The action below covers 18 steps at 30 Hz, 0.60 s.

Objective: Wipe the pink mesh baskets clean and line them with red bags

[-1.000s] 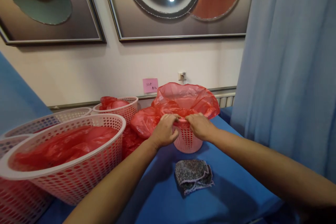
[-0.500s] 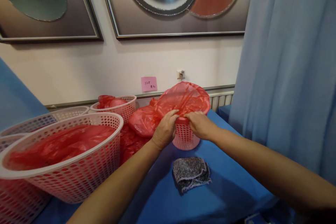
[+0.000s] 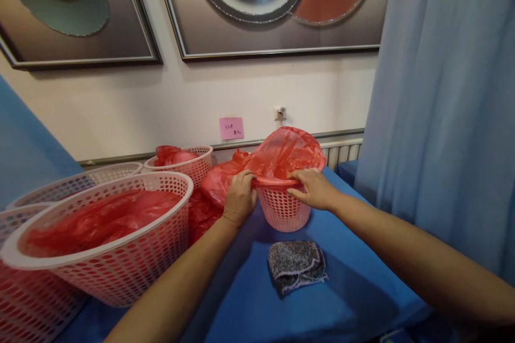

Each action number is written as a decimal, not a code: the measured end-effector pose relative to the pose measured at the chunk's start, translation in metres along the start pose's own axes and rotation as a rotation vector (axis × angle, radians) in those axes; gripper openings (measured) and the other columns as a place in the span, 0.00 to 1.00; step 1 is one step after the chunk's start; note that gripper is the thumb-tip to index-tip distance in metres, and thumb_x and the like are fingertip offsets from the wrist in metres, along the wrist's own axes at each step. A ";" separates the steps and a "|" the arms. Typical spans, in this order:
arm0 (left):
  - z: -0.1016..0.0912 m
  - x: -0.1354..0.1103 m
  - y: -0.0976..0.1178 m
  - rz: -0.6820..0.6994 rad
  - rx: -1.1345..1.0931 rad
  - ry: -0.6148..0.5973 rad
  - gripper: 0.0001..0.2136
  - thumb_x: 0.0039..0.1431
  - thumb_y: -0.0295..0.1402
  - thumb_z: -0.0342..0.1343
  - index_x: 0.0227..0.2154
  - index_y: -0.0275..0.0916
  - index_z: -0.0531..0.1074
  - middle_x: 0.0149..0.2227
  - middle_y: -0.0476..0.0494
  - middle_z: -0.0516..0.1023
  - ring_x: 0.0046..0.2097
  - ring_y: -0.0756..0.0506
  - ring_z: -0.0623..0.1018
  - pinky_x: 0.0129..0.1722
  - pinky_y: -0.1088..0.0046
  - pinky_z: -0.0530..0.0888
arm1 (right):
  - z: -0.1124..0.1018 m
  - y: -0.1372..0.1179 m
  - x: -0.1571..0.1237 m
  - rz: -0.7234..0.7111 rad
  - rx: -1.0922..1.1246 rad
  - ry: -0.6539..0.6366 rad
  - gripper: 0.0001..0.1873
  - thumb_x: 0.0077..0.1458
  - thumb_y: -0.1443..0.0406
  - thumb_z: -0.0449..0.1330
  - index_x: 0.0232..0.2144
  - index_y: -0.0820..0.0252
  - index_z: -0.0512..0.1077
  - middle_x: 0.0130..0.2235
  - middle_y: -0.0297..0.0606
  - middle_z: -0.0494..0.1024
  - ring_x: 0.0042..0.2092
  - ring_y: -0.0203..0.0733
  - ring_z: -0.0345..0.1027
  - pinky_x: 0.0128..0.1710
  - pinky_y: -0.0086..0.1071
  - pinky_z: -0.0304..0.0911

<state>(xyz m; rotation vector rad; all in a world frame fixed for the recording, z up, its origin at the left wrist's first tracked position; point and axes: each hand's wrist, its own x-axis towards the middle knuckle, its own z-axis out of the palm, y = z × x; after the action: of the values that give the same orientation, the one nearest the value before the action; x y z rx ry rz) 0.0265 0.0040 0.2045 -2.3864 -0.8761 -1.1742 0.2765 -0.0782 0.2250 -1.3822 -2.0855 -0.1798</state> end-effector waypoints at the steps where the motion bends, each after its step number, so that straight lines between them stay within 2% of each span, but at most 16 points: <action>1: 0.000 0.000 -0.002 -0.023 0.001 -0.003 0.13 0.56 0.21 0.51 0.44 0.38 0.68 0.49 0.34 0.75 0.53 0.36 0.73 0.56 0.53 0.72 | -0.001 0.001 0.000 0.005 0.000 -0.013 0.11 0.60 0.60 0.60 0.42 0.59 0.75 0.42 0.40 0.81 0.43 0.45 0.73 0.45 0.37 0.56; 3: 0.000 -0.001 -0.005 -0.047 0.000 -0.016 0.10 0.57 0.22 0.49 0.40 0.39 0.69 0.44 0.35 0.75 0.49 0.37 0.74 0.52 0.54 0.74 | -0.001 0.004 0.002 0.028 -0.028 -0.035 0.07 0.60 0.63 0.57 0.35 0.59 0.74 0.37 0.38 0.81 0.40 0.43 0.72 0.42 0.35 0.55; 5: 0.001 -0.004 -0.009 -0.058 0.002 -0.046 0.06 0.58 0.24 0.49 0.35 0.40 0.68 0.38 0.38 0.76 0.44 0.38 0.75 0.47 0.56 0.75 | -0.001 0.007 0.003 0.048 -0.067 -0.047 0.07 0.58 0.67 0.55 0.29 0.59 0.72 0.33 0.37 0.79 0.37 0.41 0.70 0.40 0.34 0.54; 8: 0.001 -0.010 -0.015 -0.072 0.001 -0.098 0.06 0.53 0.23 0.51 0.30 0.41 0.68 0.32 0.43 0.75 0.37 0.40 0.75 0.40 0.62 0.75 | 0.000 0.008 0.005 0.062 -0.098 -0.059 0.07 0.55 0.70 0.54 0.27 0.58 0.71 0.32 0.37 0.79 0.37 0.41 0.70 0.39 0.34 0.53; 10: -0.002 -0.014 -0.013 -0.089 0.001 -0.093 0.09 0.50 0.21 0.51 0.31 0.41 0.68 0.32 0.43 0.76 0.36 0.41 0.76 0.39 0.63 0.75 | 0.001 0.006 0.007 0.075 -0.111 -0.060 0.07 0.54 0.70 0.54 0.28 0.58 0.71 0.33 0.38 0.80 0.37 0.42 0.70 0.39 0.34 0.54; 13: -0.016 -0.013 0.006 -0.082 -0.018 -0.025 0.13 0.51 0.20 0.49 0.37 0.40 0.70 0.39 0.39 0.78 0.44 0.39 0.78 0.47 0.58 0.75 | 0.003 0.003 0.007 0.098 -0.143 -0.055 0.06 0.54 0.69 0.55 0.28 0.58 0.71 0.33 0.39 0.81 0.38 0.43 0.71 0.39 0.34 0.54; 15: -0.025 -0.002 0.027 0.043 -0.091 -0.008 0.17 0.53 0.21 0.49 0.44 0.40 0.71 0.48 0.38 0.79 0.52 0.39 0.77 0.56 0.56 0.72 | 0.004 0.002 0.007 0.103 -0.160 -0.047 0.06 0.54 0.69 0.55 0.28 0.58 0.72 0.34 0.39 0.81 0.38 0.44 0.72 0.40 0.35 0.55; 16: -0.029 0.006 0.037 0.156 -0.138 -0.067 0.20 0.54 0.23 0.50 0.50 0.41 0.71 0.53 0.37 0.77 0.57 0.39 0.75 0.59 0.54 0.70 | 0.005 0.002 0.007 0.104 -0.166 -0.042 0.06 0.55 0.68 0.55 0.29 0.58 0.73 0.35 0.40 0.82 0.39 0.44 0.73 0.40 0.35 0.55; 17: -0.032 0.017 0.045 0.249 -0.146 -0.189 0.23 0.54 0.25 0.53 0.54 0.41 0.70 0.58 0.37 0.75 0.61 0.37 0.73 0.61 0.53 0.68 | 0.005 0.002 0.007 0.105 -0.171 -0.038 0.06 0.55 0.68 0.55 0.31 0.58 0.73 0.36 0.40 0.82 0.39 0.45 0.73 0.40 0.36 0.55; 18: -0.033 0.029 0.049 0.275 -0.110 -0.348 0.24 0.53 0.28 0.56 0.55 0.42 0.71 0.60 0.36 0.74 0.63 0.35 0.71 0.62 0.52 0.67 | 0.005 0.002 0.007 0.104 -0.177 -0.041 0.07 0.55 0.68 0.55 0.31 0.58 0.73 0.36 0.40 0.82 0.39 0.45 0.73 0.40 0.36 0.55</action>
<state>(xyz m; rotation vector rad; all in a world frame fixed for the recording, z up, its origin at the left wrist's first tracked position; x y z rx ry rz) 0.0532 -0.0401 0.2464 -2.7440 -0.5623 -0.7337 0.2742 -0.0699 0.2248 -1.6074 -2.0654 -0.3009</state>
